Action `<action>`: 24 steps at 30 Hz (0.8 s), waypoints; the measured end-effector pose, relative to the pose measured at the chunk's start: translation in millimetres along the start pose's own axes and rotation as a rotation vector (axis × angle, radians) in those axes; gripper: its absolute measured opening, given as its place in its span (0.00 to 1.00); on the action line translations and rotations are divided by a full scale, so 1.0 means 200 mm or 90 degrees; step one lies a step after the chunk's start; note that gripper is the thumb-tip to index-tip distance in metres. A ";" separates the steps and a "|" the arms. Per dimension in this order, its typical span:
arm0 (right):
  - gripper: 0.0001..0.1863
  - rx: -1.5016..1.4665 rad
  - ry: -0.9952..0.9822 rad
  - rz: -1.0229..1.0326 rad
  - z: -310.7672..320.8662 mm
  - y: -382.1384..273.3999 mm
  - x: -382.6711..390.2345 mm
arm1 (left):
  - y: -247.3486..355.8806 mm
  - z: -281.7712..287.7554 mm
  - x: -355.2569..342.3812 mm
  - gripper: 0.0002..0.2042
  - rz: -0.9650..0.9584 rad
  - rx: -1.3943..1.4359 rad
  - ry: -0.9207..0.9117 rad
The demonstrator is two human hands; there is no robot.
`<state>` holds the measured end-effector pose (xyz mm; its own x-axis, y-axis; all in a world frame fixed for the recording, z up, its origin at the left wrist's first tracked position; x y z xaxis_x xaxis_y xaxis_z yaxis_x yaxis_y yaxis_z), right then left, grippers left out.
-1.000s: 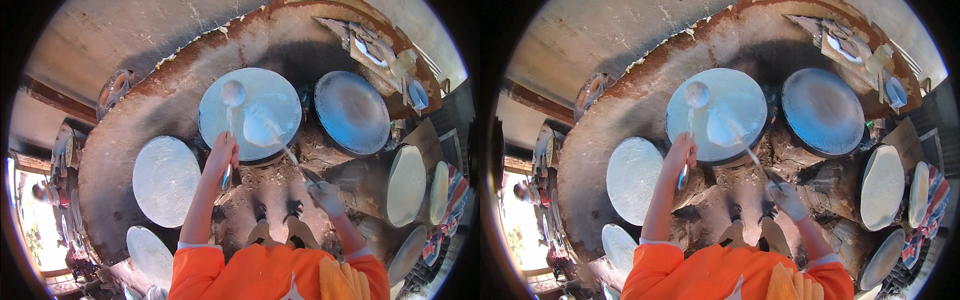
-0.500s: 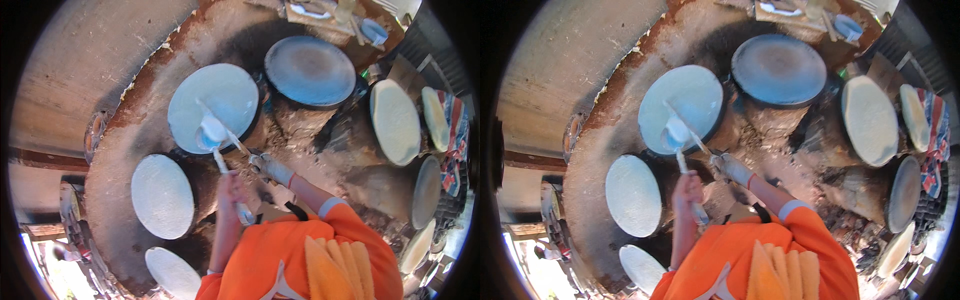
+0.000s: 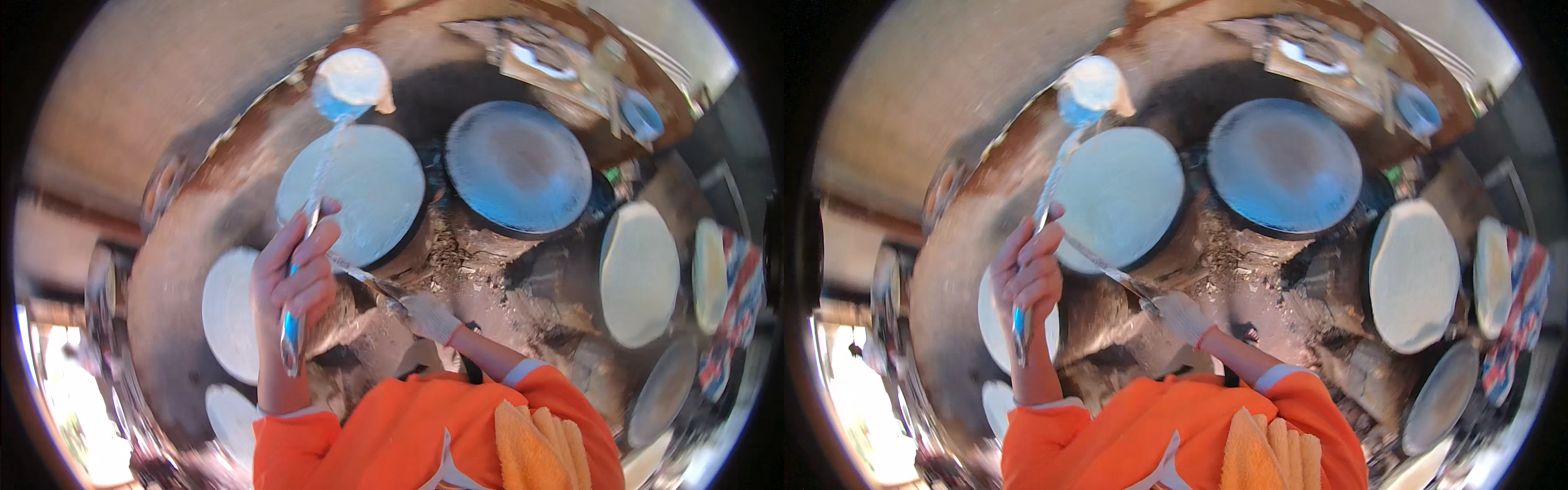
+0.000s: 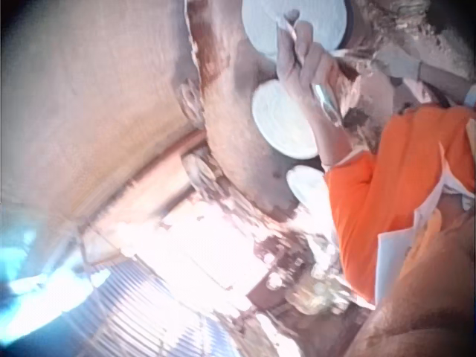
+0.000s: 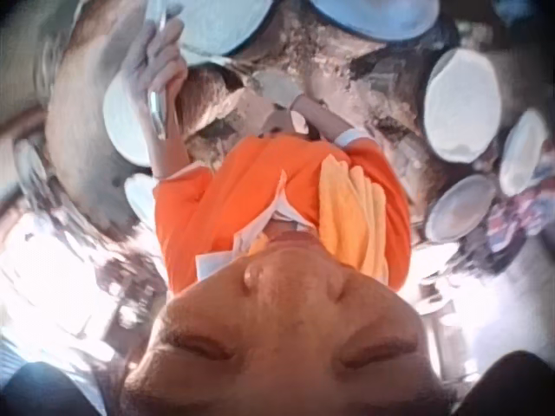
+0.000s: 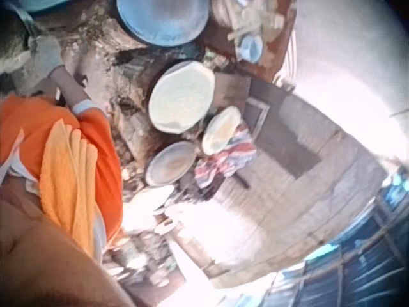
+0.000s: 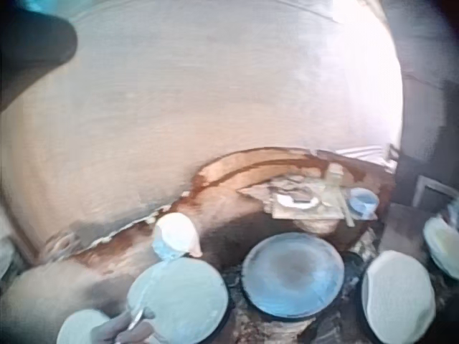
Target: The person ladles batter onto hot pans and spreads it into thin crepes. They flip the crepes to cook both sides and stack the finished ones on a nearby surface.
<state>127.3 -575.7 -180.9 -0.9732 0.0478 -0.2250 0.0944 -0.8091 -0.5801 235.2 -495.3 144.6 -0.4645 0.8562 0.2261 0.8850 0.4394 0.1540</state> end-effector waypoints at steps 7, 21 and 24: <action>0.16 -0.843 0.591 -0.468 0.53 0.62 0.24 | -0.10 0.04 -0.47 0.17 0.183 -0.052 -0.044; 0.18 -0.739 0.652 -0.834 0.99 0.80 0.39 | -0.94 0.60 -1.51 0.13 0.037 -1.052 0.200; 0.19 -0.550 0.651 -0.750 0.71 1.03 0.53 | -0.92 0.74 -1.58 0.13 -0.494 -1.705 -0.113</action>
Point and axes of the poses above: each hand's wrist, its own x-axis away from the middle knuckle, its own z-axis out of the back of the hand, y = z × x, the point moved 2 cm from there along -x, towards the middle knuckle, and after that the axes turned 8 degrees about y, right-handed, at the moved point
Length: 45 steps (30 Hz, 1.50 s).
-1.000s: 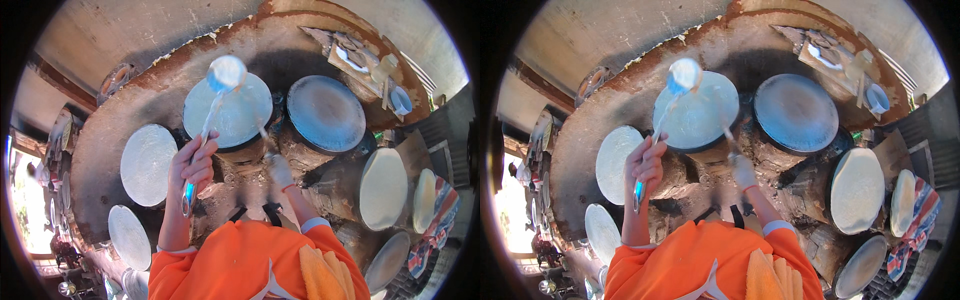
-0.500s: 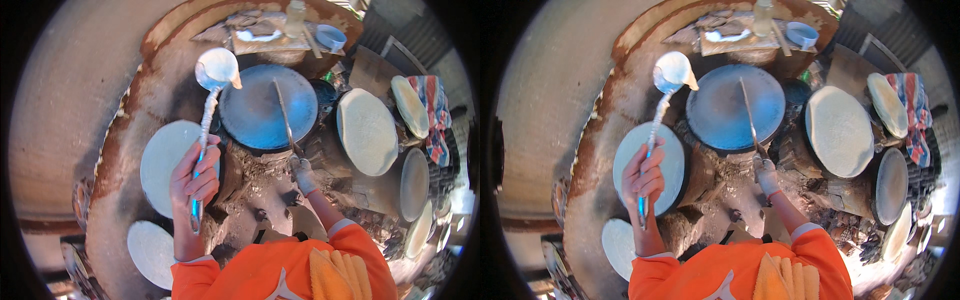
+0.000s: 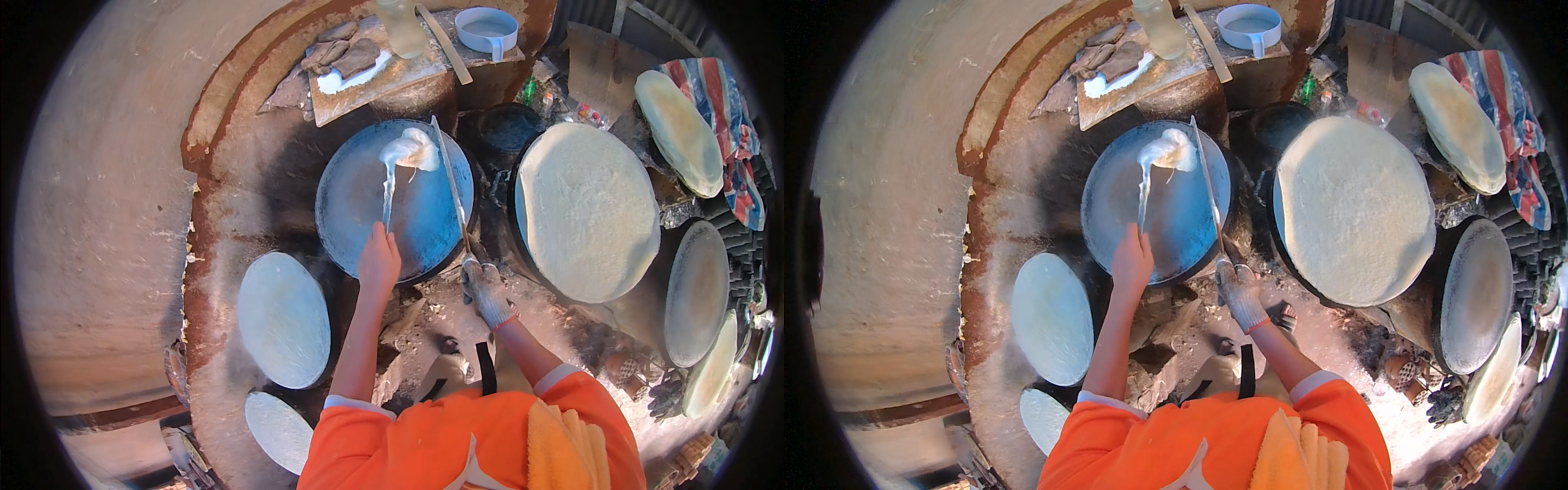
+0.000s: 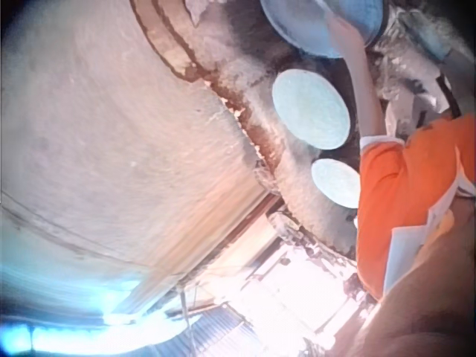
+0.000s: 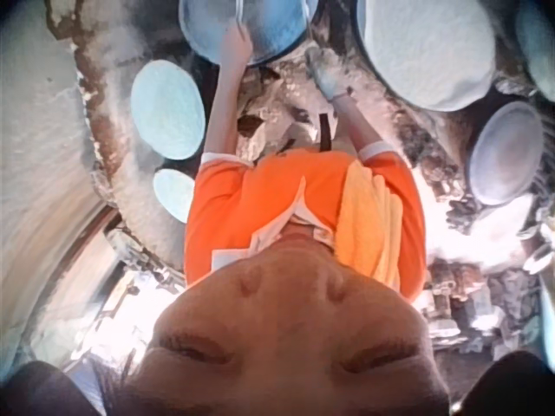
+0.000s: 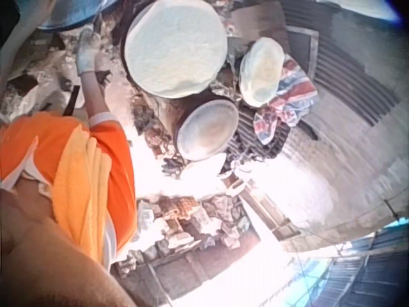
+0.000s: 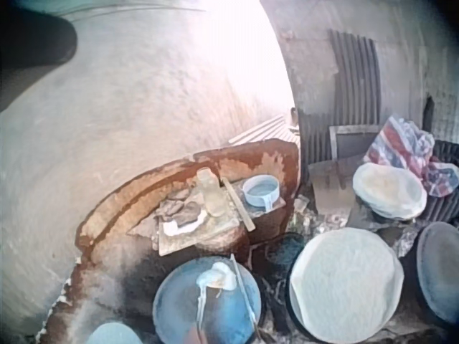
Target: The person ladles batter onto hot pans and spreads it into thin crepes. They flip the crepes to cook both sides and stack the finished ones on a nearby surface.
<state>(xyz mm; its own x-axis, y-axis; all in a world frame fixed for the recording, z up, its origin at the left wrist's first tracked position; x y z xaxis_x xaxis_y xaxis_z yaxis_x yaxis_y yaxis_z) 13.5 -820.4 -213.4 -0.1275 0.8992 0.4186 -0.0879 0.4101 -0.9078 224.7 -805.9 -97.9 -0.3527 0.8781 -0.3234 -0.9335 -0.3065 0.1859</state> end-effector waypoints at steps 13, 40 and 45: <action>0.21 0.170 0.172 0.372 -0.09 -0.28 0.03 | -0.13 -0.02 -0.36 0.11 0.087 0.089 -0.039; 0.20 0.444 -0.046 0.429 -0.08 -0.69 -0.31 | -0.22 1.00 0.41 0.09 0.615 1.075 0.059; 0.21 0.710 -0.119 0.392 -0.29 -0.74 -0.18 | -0.34 0.88 0.38 0.09 0.573 1.129 0.051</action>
Point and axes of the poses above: each hand's wrist, its own x-axis away from the middle knuckle, its own z-axis out of the back of the hand, y = z × x, the point moved 2 cm from there along -x, towards the middle knuckle, and after that the axes turned 8 degrees about y, right-handed, at the moved point
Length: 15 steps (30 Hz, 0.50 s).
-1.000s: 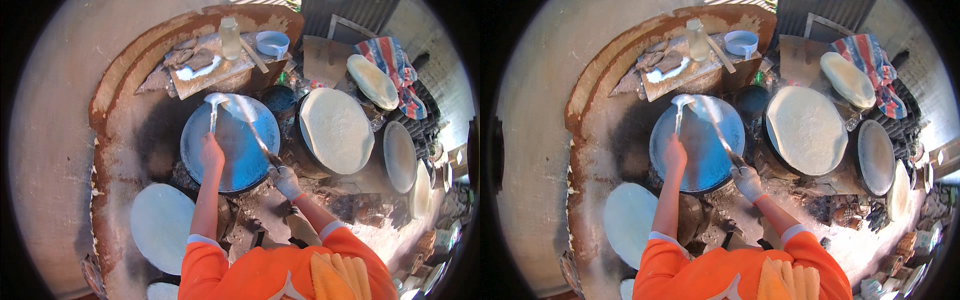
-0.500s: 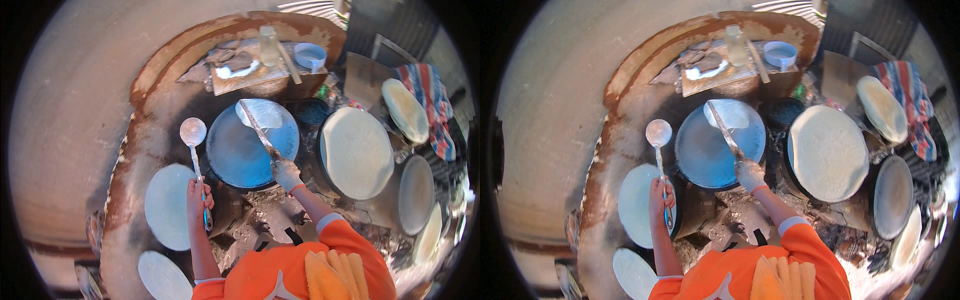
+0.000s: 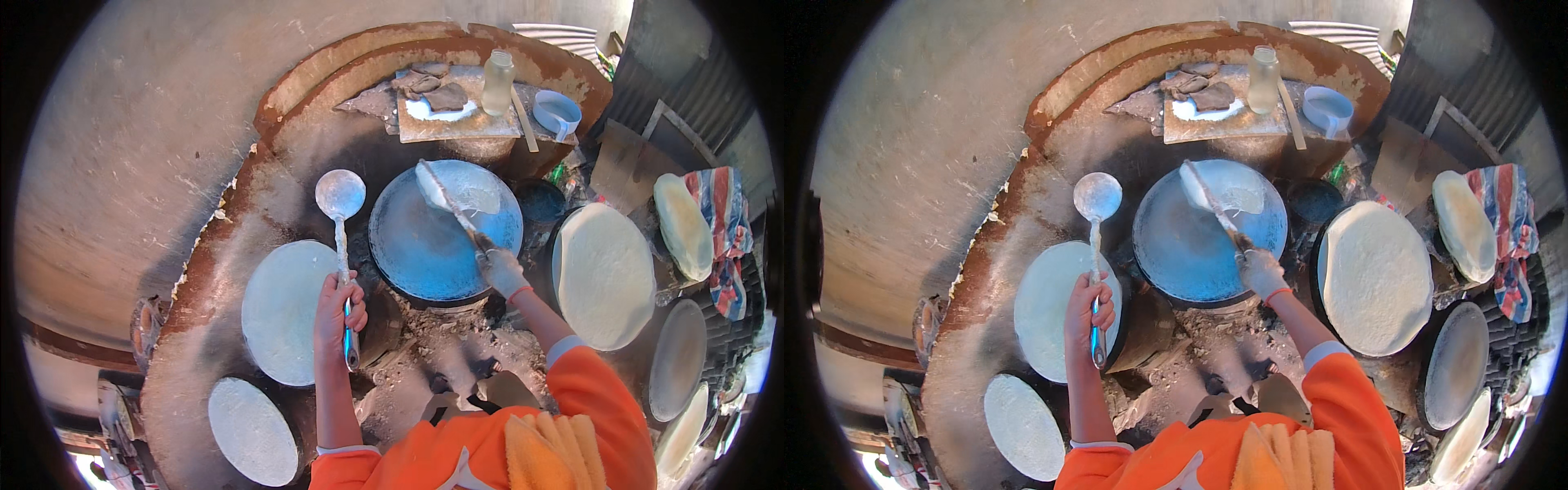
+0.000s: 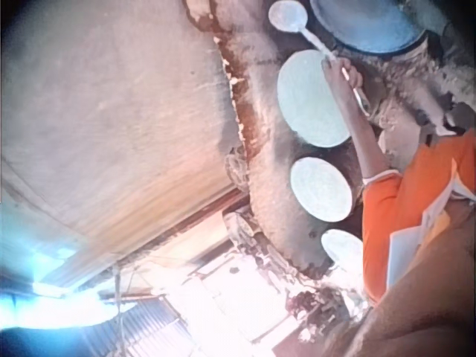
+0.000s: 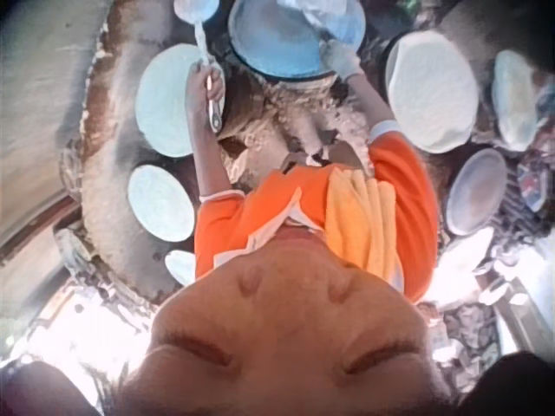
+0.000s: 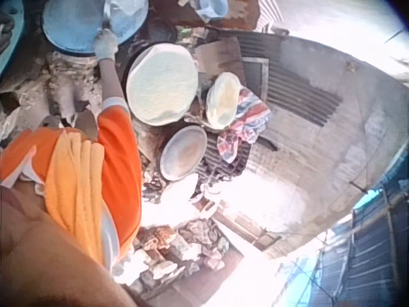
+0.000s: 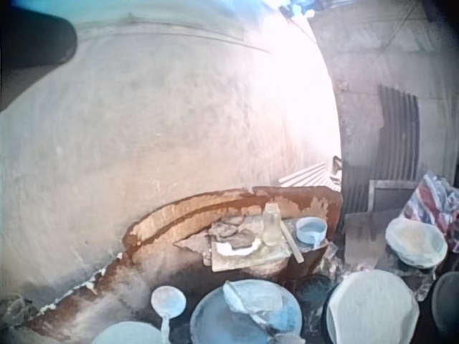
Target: The person ladles batter onto hot pans and spreads it into thin crepes. They flip the crepes to cook both sides and stack the finished ones on a nearby surface.
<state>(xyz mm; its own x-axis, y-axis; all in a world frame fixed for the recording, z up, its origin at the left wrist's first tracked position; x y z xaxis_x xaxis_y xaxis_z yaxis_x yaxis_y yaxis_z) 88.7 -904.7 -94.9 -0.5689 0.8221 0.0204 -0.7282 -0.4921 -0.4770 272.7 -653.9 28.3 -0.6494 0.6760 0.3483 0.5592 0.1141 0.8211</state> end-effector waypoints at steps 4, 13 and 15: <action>0.19 0.029 -0.031 0.108 -0.05 -0.04 0.05 | -0.04 -0.02 -0.01 0.10 0.007 -0.010 0.027; 0.17 -0.449 0.058 0.090 -0.17 0.33 -0.30 | -0.02 -0.03 0.05 0.09 0.016 -0.096 0.148; 0.20 -0.289 -0.101 0.114 -0.22 0.26 -0.34 | -0.03 -0.08 0.04 0.08 0.008 -0.119 0.180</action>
Point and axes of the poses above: each hand's wrist, its own x-axis away from the middle knuckle, its own z-axis out of the back of the hand, y = z × x, the point moved 2 cm from there along -x, towards the middle knuckle, and after that the axes turned 8 degrees about y, right-handed, at the moved point
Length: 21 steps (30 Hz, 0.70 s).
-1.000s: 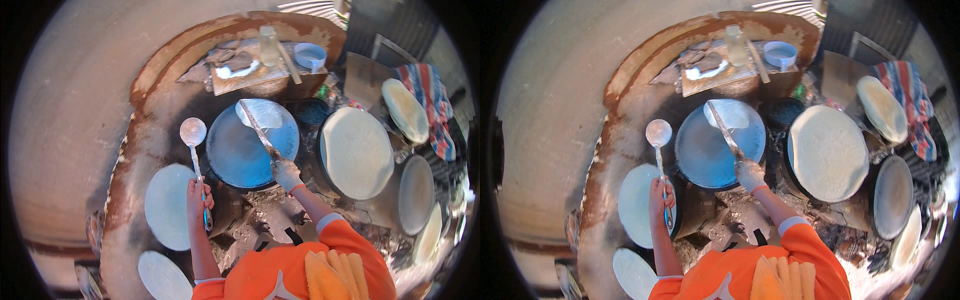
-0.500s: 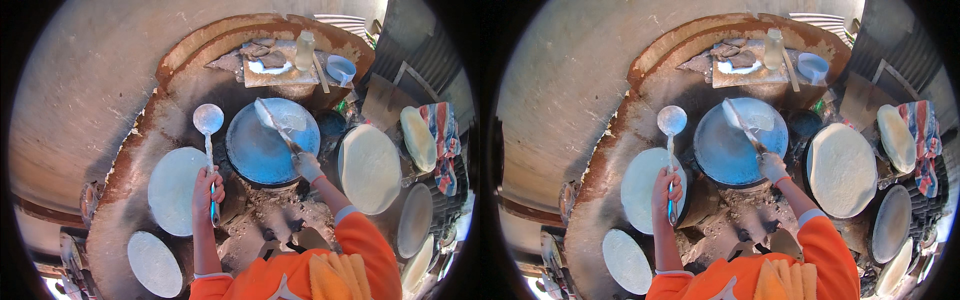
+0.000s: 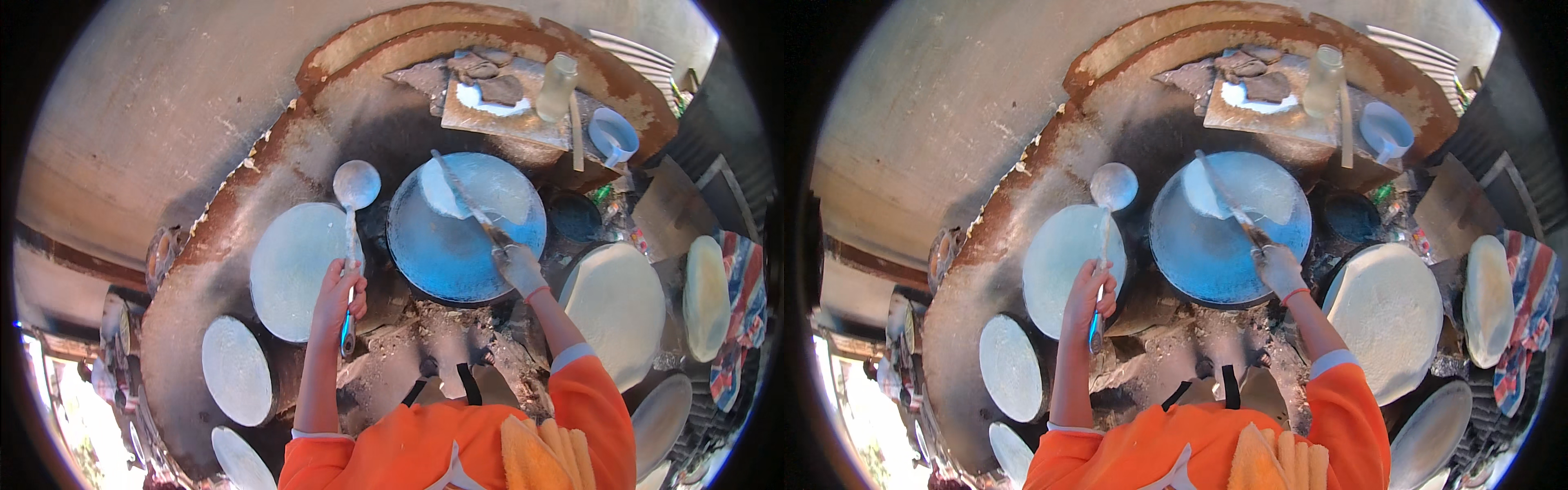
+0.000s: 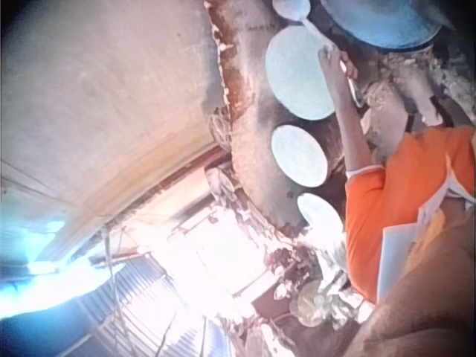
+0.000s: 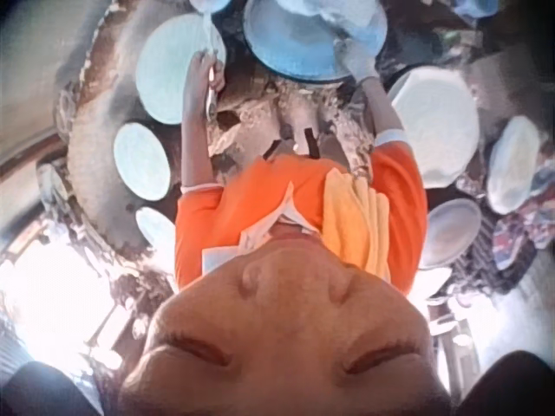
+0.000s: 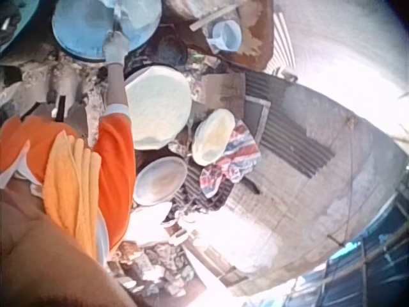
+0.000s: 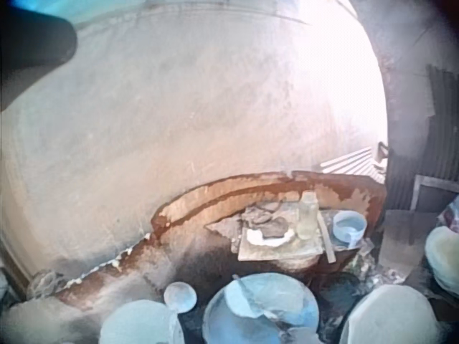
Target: The person ladles batter onto hot pans and spreads it into thin crepes. They flip the crepes to cook both sides and stack the finished ones on a nearby surface.
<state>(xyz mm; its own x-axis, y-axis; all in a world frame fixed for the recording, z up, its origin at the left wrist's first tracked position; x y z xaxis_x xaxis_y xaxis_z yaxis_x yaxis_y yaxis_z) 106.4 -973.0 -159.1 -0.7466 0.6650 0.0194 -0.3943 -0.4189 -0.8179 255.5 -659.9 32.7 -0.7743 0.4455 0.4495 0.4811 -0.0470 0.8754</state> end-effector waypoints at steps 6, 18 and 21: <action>0.23 0.111 -0.110 0.115 0.10 -0.29 0.28 | -0.08 -0.05 -0.10 0.08 0.005 -0.049 0.017; 0.12 -0.274 -0.019 -0.082 0.08 -0.23 0.34 | -0.48 -0.13 -0.56 0.13 -0.474 -0.672 0.083; 0.13 0.115 -0.208 -0.015 0.04 -0.35 0.23 | -0.53 0.05 -0.33 0.17 -0.468 -0.928 0.133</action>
<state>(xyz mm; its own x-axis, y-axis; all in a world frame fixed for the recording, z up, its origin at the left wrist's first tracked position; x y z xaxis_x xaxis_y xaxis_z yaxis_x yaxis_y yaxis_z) 94.9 -917.1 -95.8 -0.8562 0.4558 0.2433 -0.4799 -0.5271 -0.7013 260.0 -674.6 -90.8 -0.7447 0.6356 -0.2035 -0.6669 -0.6970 0.2635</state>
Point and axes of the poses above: each hand's wrist, its own x-axis away from the middle knuckle, its own z-axis out of the back of the hand, y = z × x, the point moved 2 cm from there along -x, towards the middle knuckle, and after that the axes turned 8 degrees about y, right-handed, at the moved point
